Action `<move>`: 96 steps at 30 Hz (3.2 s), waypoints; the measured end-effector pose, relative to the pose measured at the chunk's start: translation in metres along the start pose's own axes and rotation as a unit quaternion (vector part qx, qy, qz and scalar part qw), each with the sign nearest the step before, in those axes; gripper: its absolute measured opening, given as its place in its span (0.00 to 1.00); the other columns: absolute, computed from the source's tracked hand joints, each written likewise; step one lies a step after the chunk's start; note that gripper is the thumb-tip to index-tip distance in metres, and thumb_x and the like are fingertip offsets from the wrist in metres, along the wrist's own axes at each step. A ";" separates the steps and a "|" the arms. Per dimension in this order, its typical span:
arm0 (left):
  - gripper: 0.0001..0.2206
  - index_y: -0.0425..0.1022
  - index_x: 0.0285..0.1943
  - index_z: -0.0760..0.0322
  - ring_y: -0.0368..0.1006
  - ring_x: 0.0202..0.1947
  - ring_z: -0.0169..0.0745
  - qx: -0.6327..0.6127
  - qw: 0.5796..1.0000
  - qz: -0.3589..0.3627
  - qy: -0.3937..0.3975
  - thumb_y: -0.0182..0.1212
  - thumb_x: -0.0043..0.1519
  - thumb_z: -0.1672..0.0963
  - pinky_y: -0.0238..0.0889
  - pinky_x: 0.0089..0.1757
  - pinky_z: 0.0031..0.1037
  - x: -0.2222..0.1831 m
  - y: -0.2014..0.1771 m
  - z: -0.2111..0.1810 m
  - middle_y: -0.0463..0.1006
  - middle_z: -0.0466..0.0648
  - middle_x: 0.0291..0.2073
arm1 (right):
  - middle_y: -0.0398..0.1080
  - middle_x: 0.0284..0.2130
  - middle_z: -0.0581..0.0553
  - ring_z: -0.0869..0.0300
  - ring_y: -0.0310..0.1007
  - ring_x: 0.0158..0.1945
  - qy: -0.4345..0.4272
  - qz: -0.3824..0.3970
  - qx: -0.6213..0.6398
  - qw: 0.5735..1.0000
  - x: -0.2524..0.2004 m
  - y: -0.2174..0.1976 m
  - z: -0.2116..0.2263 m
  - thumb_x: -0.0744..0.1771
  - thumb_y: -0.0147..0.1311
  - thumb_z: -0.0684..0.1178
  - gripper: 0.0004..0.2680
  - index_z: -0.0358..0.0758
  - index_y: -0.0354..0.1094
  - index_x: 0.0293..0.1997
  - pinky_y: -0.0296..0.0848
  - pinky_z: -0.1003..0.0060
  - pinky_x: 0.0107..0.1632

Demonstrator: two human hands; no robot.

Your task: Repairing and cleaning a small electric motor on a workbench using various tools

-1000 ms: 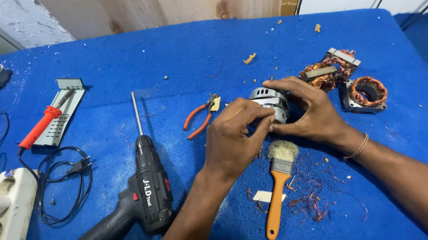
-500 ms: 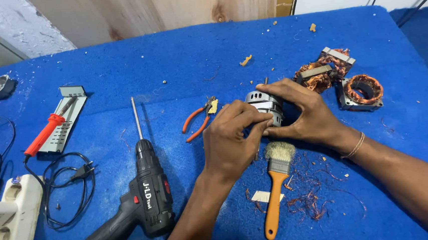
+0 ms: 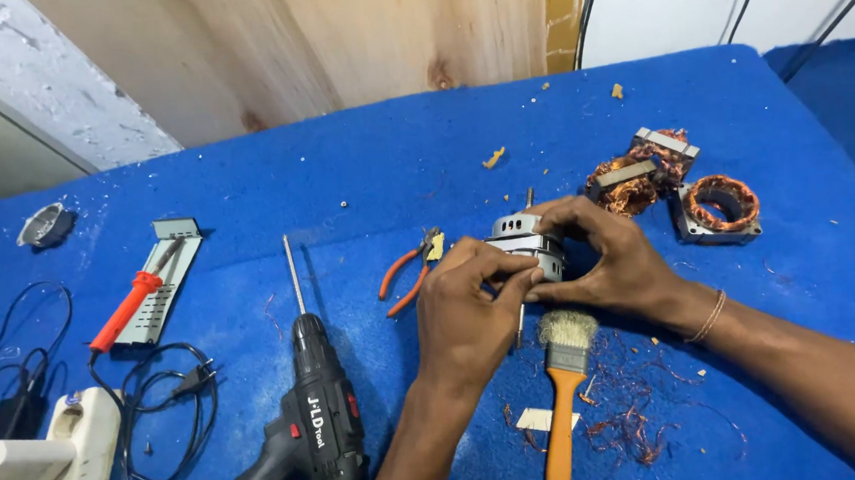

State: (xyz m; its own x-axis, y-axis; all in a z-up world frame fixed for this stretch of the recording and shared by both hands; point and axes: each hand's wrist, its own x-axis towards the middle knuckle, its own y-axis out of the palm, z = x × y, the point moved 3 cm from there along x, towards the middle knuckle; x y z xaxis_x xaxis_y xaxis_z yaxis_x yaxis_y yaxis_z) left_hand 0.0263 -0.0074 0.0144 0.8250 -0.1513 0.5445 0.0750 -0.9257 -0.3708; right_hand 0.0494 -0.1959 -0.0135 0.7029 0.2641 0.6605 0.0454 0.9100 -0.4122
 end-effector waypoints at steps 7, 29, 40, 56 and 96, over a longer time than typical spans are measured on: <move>0.07 0.88 0.35 0.53 0.80 0.26 0.36 -0.013 0.997 -0.031 -0.077 0.76 0.50 0.59 0.71 0.28 0.20 -0.003 0.004 0.001 0.81 0.45 0.27 | 0.76 0.50 0.28 0.38 0.79 0.51 -0.009 -0.011 0.017 1.000 -0.003 0.003 0.003 0.53 0.75 0.36 0.21 0.31 0.67 0.44 0.77 0.45 0.54; 0.02 0.81 0.38 0.59 0.78 0.32 0.44 0.058 0.997 -0.043 -0.004 0.69 0.59 0.59 0.71 0.34 0.32 -0.011 0.011 -0.007 0.75 0.46 0.33 | 0.67 0.64 0.33 0.49 0.71 0.66 0.006 0.033 0.027 0.999 -0.006 0.006 0.008 0.62 0.67 0.48 0.18 0.43 0.58 0.49 0.69 0.59 0.64; 0.08 0.87 0.36 0.57 0.80 0.24 0.34 -0.049 0.993 -0.055 -0.091 0.79 0.49 0.59 0.73 0.28 0.20 -0.005 0.007 0.010 0.78 0.46 0.26 | 0.65 0.65 0.24 0.28 0.63 0.66 0.088 0.060 0.154 0.982 0.004 0.005 0.016 0.57 0.64 0.30 0.17 0.27 0.63 0.47 0.67 0.34 0.65; 0.23 0.80 0.54 0.63 0.79 0.24 0.43 -0.033 0.995 -0.014 -0.089 0.79 0.49 0.56 0.74 0.29 0.27 -0.002 -0.004 0.006 0.74 0.51 0.32 | 0.62 0.66 0.26 0.30 0.49 0.74 0.155 0.119 0.235 0.952 0.007 0.004 0.010 0.57 0.69 0.34 0.23 0.32 0.60 0.55 0.49 0.34 0.72; 0.12 0.85 0.41 0.57 0.73 0.19 0.32 -0.043 0.998 0.027 -0.030 0.76 0.50 0.59 0.68 0.26 0.21 0.004 -0.011 0.000 0.73 0.42 0.21 | 0.64 0.63 0.23 0.29 0.55 0.71 0.103 0.131 0.181 0.969 0.005 0.006 0.011 0.57 0.67 0.33 0.22 0.30 0.62 0.54 0.49 0.32 0.72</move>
State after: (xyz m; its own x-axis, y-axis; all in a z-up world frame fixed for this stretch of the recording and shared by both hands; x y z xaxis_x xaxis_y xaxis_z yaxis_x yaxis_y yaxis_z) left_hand 0.0284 0.0025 0.0206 0.8587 -0.1826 0.4788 -0.0164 -0.9437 -0.3305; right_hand 0.0451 -0.1856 -0.0056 0.7847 0.4665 0.4081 -0.3801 0.8823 -0.2777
